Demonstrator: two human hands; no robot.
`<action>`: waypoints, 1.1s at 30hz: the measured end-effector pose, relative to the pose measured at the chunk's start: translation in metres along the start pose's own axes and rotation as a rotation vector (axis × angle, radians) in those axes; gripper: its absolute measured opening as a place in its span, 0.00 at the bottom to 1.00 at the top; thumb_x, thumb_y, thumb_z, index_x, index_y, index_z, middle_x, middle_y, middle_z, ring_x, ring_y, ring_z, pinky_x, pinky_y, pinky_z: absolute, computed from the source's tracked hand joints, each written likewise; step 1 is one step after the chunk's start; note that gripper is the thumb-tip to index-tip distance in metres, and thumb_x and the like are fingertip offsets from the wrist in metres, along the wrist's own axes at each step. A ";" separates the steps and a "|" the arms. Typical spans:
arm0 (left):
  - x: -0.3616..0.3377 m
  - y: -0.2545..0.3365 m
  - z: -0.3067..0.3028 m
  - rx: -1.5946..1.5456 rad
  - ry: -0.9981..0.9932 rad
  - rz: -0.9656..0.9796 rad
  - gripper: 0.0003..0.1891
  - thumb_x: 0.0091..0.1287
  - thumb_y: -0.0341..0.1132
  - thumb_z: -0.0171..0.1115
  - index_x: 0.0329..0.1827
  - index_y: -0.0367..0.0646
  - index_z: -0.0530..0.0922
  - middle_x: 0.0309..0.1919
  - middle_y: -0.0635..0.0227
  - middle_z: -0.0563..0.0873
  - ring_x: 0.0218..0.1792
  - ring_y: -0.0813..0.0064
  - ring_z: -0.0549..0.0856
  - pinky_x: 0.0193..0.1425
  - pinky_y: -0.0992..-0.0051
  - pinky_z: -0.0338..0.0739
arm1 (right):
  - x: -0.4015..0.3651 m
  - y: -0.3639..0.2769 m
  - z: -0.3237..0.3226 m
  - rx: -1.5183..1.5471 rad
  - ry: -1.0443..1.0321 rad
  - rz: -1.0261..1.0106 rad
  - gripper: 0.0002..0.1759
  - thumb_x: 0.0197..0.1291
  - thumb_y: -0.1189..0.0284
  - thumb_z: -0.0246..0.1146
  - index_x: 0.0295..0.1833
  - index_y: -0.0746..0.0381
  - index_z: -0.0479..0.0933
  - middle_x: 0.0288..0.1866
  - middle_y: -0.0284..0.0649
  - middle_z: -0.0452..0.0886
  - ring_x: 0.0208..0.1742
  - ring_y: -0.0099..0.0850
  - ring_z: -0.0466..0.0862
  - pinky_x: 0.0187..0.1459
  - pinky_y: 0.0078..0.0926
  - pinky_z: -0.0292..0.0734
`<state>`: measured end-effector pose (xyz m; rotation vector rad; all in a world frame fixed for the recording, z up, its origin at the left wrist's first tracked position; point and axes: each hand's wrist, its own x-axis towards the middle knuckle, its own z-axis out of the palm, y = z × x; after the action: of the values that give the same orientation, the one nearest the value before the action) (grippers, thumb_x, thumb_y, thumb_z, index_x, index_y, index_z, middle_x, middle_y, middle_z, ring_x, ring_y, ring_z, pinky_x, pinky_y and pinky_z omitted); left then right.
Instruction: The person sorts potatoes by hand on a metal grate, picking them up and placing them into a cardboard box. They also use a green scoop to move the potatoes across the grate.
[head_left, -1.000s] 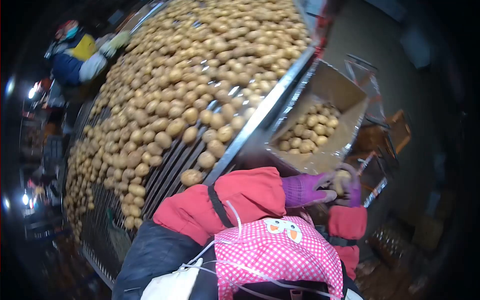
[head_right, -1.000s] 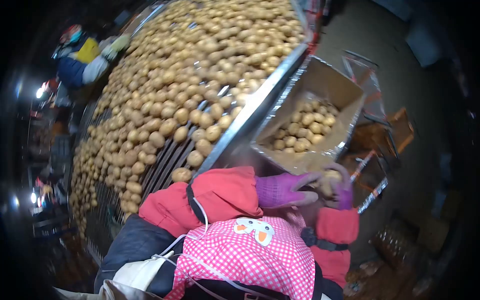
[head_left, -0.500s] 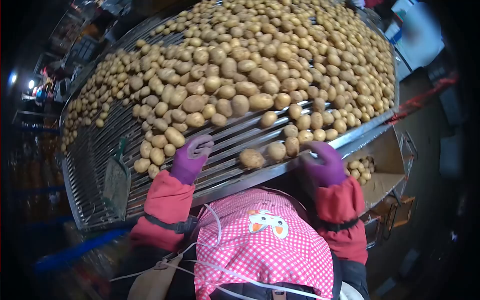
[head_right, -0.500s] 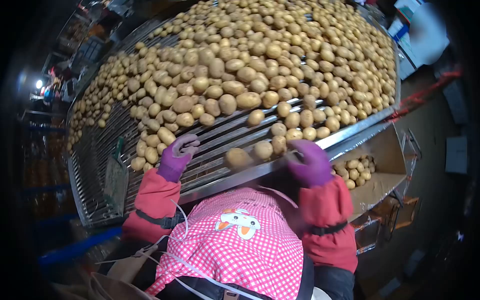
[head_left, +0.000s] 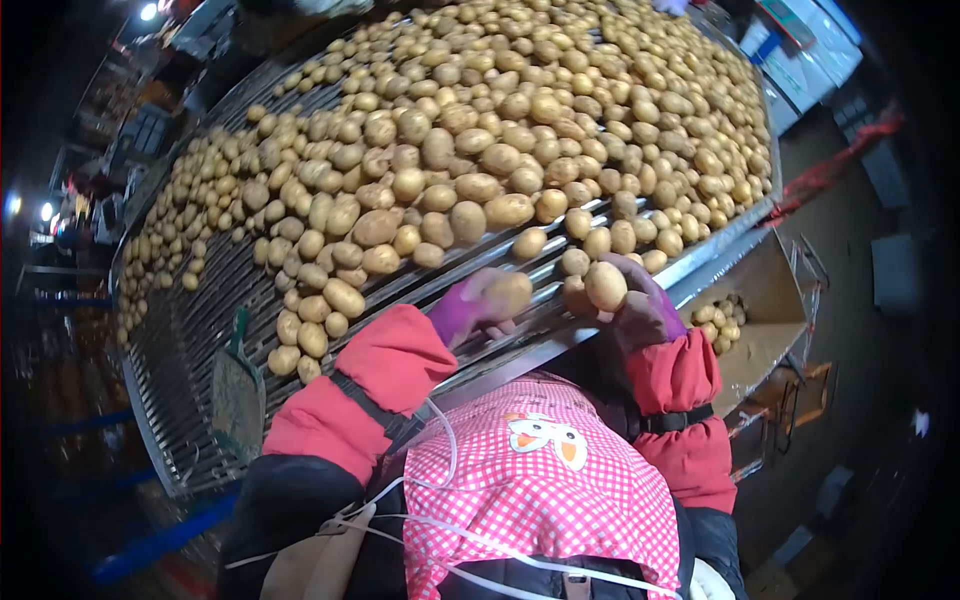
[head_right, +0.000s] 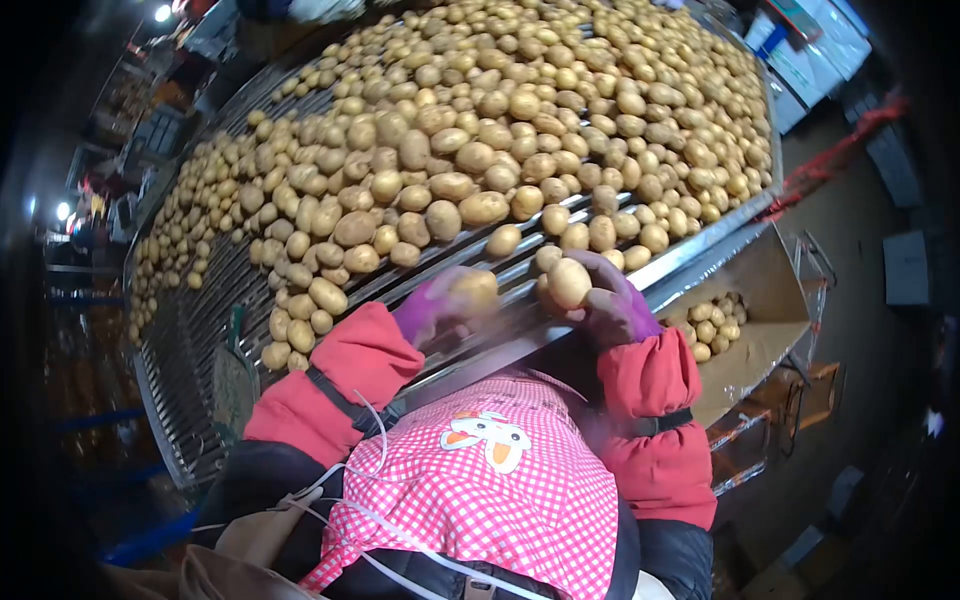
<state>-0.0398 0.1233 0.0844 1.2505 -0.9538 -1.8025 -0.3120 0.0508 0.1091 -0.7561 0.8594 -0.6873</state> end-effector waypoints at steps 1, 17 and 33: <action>0.003 0.008 0.004 -0.150 -0.041 0.014 0.27 0.65 0.49 0.60 0.63 0.43 0.72 0.47 0.59 0.86 0.27 0.80 0.81 0.28 0.81 0.74 | -0.007 0.000 -0.002 0.177 -0.017 -0.032 0.33 0.57 0.55 0.65 0.64 0.62 0.72 0.58 0.43 0.78 0.57 0.35 0.80 0.54 0.30 0.80; 0.033 0.036 0.110 -0.308 -0.201 0.016 0.33 0.73 0.52 0.53 0.75 0.47 0.59 0.65 0.59 0.73 0.49 0.71 0.83 0.38 0.78 0.81 | -0.085 0.011 -0.112 -0.172 0.787 -0.437 0.18 0.70 0.62 0.59 0.54 0.65 0.76 0.47 0.43 0.79 0.40 0.28 0.81 0.43 0.25 0.78; 0.036 0.026 0.103 0.325 0.185 0.263 0.26 0.67 0.34 0.64 0.68 0.38 0.71 0.56 0.63 0.80 0.54 0.76 0.79 0.59 0.76 0.74 | -0.259 0.108 -0.410 -0.518 0.758 -0.634 0.23 0.69 0.71 0.56 0.69 0.60 0.68 0.53 0.39 0.80 0.46 0.28 0.81 0.42 0.15 0.77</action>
<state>-0.1436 0.0965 0.1186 1.3857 -1.2738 -1.3408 -0.7604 0.1908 -0.0530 -1.2894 1.5431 -1.3913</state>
